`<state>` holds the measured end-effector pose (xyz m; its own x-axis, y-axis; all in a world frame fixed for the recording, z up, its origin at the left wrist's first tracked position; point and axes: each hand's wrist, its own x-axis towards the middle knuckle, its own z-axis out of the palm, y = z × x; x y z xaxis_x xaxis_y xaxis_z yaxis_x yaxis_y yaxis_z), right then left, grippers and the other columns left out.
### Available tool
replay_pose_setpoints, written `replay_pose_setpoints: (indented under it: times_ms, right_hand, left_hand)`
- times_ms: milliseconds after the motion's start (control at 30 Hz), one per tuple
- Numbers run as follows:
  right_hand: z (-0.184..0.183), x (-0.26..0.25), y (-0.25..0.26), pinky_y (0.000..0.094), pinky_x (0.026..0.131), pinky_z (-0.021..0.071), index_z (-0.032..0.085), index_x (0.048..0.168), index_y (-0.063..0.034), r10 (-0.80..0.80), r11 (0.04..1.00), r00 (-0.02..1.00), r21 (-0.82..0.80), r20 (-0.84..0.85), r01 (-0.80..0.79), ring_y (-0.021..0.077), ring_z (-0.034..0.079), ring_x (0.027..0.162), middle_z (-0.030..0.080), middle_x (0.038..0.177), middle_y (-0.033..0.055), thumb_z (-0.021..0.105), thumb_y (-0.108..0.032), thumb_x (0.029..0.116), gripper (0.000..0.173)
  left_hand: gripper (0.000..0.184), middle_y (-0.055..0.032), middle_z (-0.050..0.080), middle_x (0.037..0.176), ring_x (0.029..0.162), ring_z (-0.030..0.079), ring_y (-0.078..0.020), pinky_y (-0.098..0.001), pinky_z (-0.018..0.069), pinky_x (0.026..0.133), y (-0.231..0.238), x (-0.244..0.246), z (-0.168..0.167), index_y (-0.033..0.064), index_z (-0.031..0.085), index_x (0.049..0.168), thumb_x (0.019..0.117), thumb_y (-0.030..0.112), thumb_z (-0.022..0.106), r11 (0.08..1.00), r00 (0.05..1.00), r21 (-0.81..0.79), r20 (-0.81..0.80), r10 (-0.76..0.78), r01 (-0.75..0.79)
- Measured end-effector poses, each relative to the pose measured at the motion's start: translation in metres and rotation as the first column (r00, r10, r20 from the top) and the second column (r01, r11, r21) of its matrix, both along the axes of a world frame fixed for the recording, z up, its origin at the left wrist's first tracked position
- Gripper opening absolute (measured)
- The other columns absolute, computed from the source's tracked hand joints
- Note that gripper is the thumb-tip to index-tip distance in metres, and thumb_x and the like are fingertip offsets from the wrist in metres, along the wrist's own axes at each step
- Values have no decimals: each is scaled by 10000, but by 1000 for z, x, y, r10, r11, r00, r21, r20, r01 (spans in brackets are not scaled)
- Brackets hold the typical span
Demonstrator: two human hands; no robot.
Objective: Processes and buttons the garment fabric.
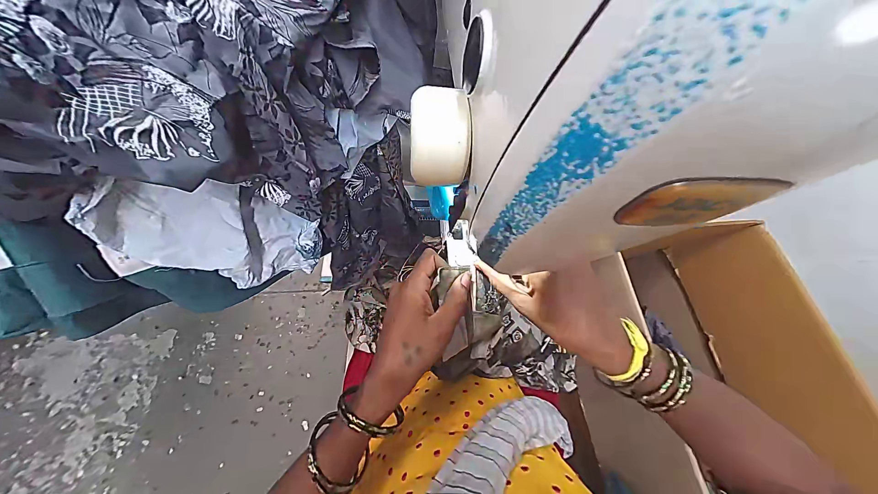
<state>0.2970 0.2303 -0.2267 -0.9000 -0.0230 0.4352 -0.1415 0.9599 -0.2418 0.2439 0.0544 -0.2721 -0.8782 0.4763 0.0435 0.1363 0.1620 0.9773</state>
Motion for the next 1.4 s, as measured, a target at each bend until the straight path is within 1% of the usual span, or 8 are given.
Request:
replay_pose_setpoints:
  times_ms: [200,333,433,533,667,933,1167,1400]
  right_hand:
    - [-9,-7,14,349,566,518,711,740,-69,162,983,985,94,-56,-156,206,652,636,658,663,81,665,-212,933,245]
    - [-10,-9,19,371,653,551,722,767,-66,206,970,976,147,-72,-194,224,682,700,688,716,103,666,-225,943,244]
    - [-13,-6,20,355,667,554,715,768,-57,193,974,977,143,-95,-178,222,689,715,693,722,107,665,-244,960,272]
    - [-14,2,17,309,697,577,727,831,-43,108,993,994,-53,3,-108,164,712,748,727,781,96,658,-281,963,280]
    - [-7,6,11,179,691,550,732,900,-86,1,945,994,-326,110,35,-5,644,727,686,769,-18,743,-278,893,192]
    - [16,3,9,391,769,588,739,1025,-91,-58,979,965,-176,255,105,152,720,908,753,963,42,765,-326,880,278]
    - [2,-2,14,329,540,472,753,863,-76,89,992,988,-96,128,-77,135,603,615,668,723,43,681,-215,915,165]
    - [-9,-6,15,375,512,496,709,740,-53,240,931,963,312,-127,-191,245,658,597,650,640,102,685,-152,901,190]
  left_hand:
    - [234,37,650,867,757,642,-27,-224,534,664,2,-5,0,107,581,1136,978,278,570,999,991,21,132,40,-43]
    - [156,51,556,691,605,572,-52,-241,489,574,7,-22,-3,138,546,1102,1002,248,593,997,983,33,172,63,-69]
    - [120,54,576,701,621,581,-42,-230,483,585,7,-26,-3,151,558,1099,1013,226,596,999,988,14,148,34,-37]
    - [195,60,618,787,713,618,-30,-229,515,653,5,-15,-8,135,564,1160,1009,257,575,998,995,47,91,32,-37]
    - [175,45,634,825,725,633,-33,-205,537,647,7,3,-13,106,561,1143,1009,217,572,983,990,143,91,106,-118]
    - [153,50,621,818,705,619,-45,-219,524,614,12,8,-10,143,551,1149,998,159,577,971,978,165,143,151,-174]
    - [167,30,569,731,561,528,-58,-201,434,492,9,-1,-4,138,522,1170,1013,124,576,974,985,185,136,107,-131]
    - [177,39,556,721,544,508,-25,-169,419,484,14,-5,-1,145,500,1164,1011,96,573,952,963,228,223,151,-202]
